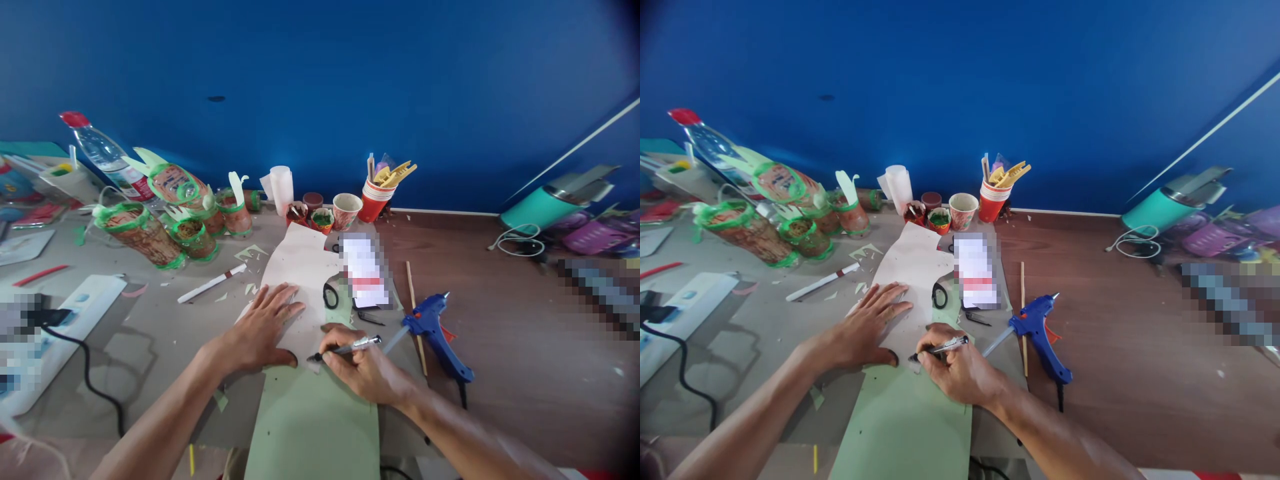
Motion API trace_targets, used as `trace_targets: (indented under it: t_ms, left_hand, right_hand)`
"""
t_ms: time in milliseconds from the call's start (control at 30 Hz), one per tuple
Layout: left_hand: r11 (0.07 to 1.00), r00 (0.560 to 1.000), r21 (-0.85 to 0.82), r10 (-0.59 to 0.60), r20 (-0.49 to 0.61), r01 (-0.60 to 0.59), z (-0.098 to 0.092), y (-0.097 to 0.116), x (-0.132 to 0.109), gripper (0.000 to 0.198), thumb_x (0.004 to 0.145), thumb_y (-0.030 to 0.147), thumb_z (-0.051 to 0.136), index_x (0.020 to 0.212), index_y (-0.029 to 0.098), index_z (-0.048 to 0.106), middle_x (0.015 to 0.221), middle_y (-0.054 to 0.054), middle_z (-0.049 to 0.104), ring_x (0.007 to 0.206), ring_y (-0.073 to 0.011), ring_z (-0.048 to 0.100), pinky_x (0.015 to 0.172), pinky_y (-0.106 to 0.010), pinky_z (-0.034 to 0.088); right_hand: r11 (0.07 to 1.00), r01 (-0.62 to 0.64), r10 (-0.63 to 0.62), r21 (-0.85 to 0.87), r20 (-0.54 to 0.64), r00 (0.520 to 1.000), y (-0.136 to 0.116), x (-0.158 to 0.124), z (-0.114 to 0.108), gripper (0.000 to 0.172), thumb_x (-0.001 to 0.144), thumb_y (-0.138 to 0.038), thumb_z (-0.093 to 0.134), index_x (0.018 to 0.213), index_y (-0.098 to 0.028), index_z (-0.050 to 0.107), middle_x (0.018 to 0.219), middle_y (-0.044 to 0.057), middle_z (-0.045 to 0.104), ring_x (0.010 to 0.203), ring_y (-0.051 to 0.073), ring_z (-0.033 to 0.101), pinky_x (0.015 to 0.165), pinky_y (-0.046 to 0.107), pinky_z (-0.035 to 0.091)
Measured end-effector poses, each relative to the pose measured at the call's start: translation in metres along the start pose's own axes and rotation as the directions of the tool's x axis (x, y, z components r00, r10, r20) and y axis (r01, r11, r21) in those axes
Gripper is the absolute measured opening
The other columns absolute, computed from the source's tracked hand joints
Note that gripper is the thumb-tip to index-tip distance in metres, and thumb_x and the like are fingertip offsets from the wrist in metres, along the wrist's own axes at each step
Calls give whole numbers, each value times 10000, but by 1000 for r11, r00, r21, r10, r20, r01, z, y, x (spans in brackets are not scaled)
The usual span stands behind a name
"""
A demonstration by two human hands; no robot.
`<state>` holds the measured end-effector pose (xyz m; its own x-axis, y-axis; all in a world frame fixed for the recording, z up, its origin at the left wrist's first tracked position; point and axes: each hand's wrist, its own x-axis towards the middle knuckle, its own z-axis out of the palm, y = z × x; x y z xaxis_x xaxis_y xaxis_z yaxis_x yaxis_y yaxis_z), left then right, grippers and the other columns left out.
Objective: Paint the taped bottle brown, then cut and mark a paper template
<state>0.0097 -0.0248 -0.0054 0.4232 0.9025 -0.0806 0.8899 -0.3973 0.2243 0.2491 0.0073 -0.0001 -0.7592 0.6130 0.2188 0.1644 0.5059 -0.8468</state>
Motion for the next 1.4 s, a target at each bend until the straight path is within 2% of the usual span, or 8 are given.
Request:
trace_targets:
  t_ms: [233, 633, 800, 1133, 1267, 1400]
  left_hand:
    - [1000, 1000, -13, -8, 16, 8, -1, 0, 0, 937, 616, 600, 738, 1405, 243, 379, 1546, -136, 255, 1434, -336, 139, 1149, -544, 114]
    - [1000, 1000, 4, -6, 15, 6, -1, 1, 0, 938, 615, 592, 743, 1403, 244, 373, 1549, -130, 251, 1436, -322, 138, 1153, -524, 112]
    - [1000, 999, -6, -20, 45, 21, -4, 2, 1, 927, 622, 573, 747, 1401, 230, 381, 1550, -145, 244, 1437, -330, 132, 1149, -537, 119]
    - [1000, 999, -25, -19, 28, 20, -2, 2, 1, 911, 623, 566, 745, 1395, 242, 388, 1547, -131, 255, 1435, -330, 135, 1150, -537, 110]
    - [1000, 999, -15, -20, 36, 21, -1, 0, 0, 931, 621, 567, 749, 1407, 238, 372, 1552, -139, 240, 1437, -331, 124, 1151, -539, 101]
    - [1000, 1000, -25, -6, -1, 6, 3, -1, -1, 923, 631, 582, 735, 1408, 244, 367, 1553, -128, 240, 1439, -320, 123, 1156, -526, 97]
  right_hand:
    - [1000, 17, -17, -14, 7, 1000, 0, 0, 0, 102, 845, -158, 500, 839, -209, 589, 785, 31, 629, 803, 183, 603, 837, 329, 481]
    - [1000, 17, -17, -2, 29, 999, -1, 1, -3, 114, 823, -125, 490, 797, -205, 568, 731, 3, 578, 713, 151, 566, 850, 334, 483]
    - [1000, 14, -14, 14, 41, 999, 0, 1, -5, 109, 809, -120, 494, 779, -209, 549, 710, -3, 564, 691, 148, 548, 833, 339, 491]
    - [1000, -12, 11, 23, 72, 997, 0, 1, -8, 98, 805, -125, 494, 778, -207, 541, 701, -13, 545, 648, 137, 527, 793, 321, 492]
    - [998, -28, 24, 50, 77, 997, 1, 1, -8, 87, 805, -136, 505, 777, -205, 549, 698, -14, 548, 643, 137, 522, 750, 302, 477]
    - [976, -113, 112, 183, 19, 994, 0, 2, -10, 88, 845, -190, 494, 798, -191, 568, 698, -3, 554, 656, 139, 519, 636, 259, 444]
